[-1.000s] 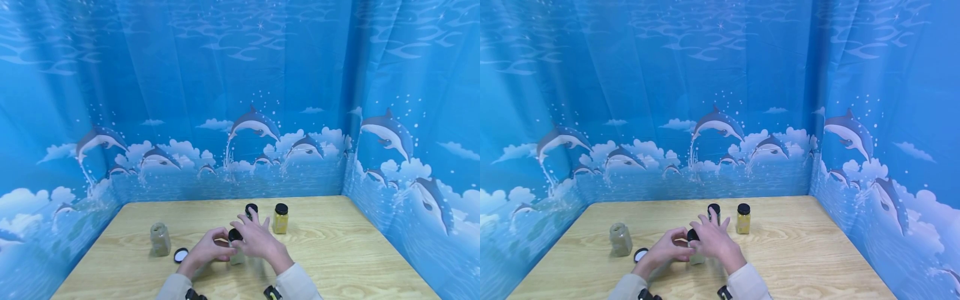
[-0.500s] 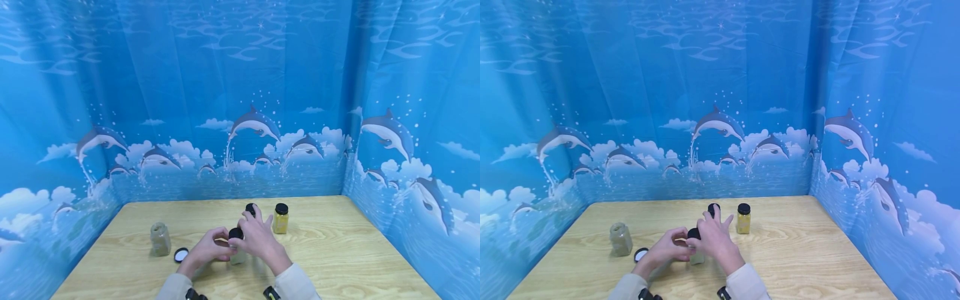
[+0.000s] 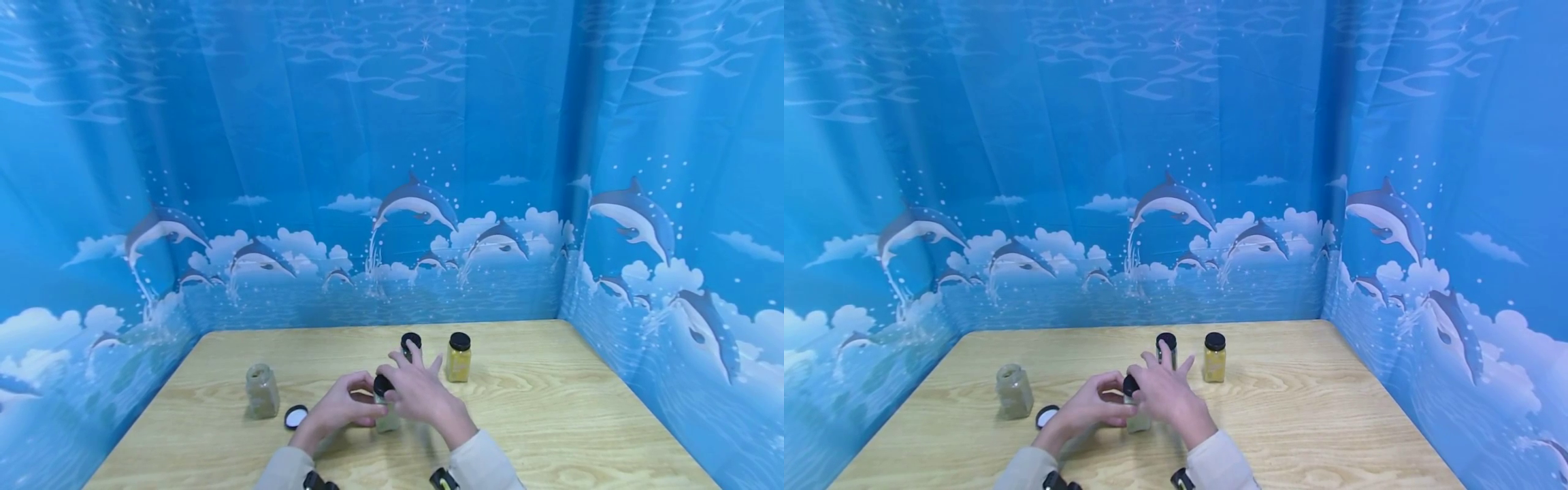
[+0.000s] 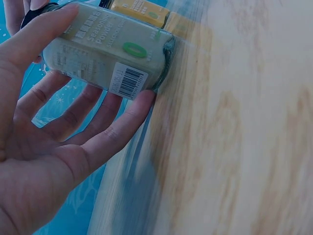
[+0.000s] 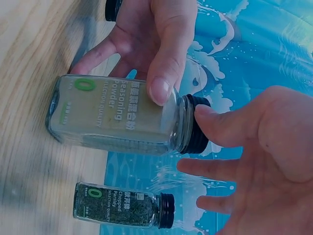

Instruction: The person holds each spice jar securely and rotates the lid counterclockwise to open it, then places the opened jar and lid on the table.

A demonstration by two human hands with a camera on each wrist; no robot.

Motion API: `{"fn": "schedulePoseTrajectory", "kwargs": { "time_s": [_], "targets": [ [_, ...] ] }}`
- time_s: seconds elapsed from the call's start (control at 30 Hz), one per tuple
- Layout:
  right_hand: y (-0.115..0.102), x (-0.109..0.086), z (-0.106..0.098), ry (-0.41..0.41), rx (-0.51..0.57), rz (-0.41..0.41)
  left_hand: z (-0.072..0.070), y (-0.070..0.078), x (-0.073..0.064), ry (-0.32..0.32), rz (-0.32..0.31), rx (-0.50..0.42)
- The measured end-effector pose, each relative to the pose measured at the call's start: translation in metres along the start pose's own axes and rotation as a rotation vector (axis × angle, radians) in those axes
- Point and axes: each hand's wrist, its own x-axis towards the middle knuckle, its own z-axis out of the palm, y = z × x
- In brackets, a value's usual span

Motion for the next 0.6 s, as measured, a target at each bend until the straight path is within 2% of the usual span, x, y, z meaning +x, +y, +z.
{"fn": "schedulePoseTrajectory", "kwargs": {
  "time_s": [0.37, 0.6],
  "targets": [
    [0.0007, -0.0014, -0.0005, -0.016, 0.043, -0.004, 0.0008, 0.0015, -0.0017, 0.006, 0.005, 0.007],
    [0.0032, 0.0021, 0.0036, 0.075, 0.063, 0.040, 0.0004, 0.0028, -0.0011, 0.008, -0.015, 0.010]
  ]
}}
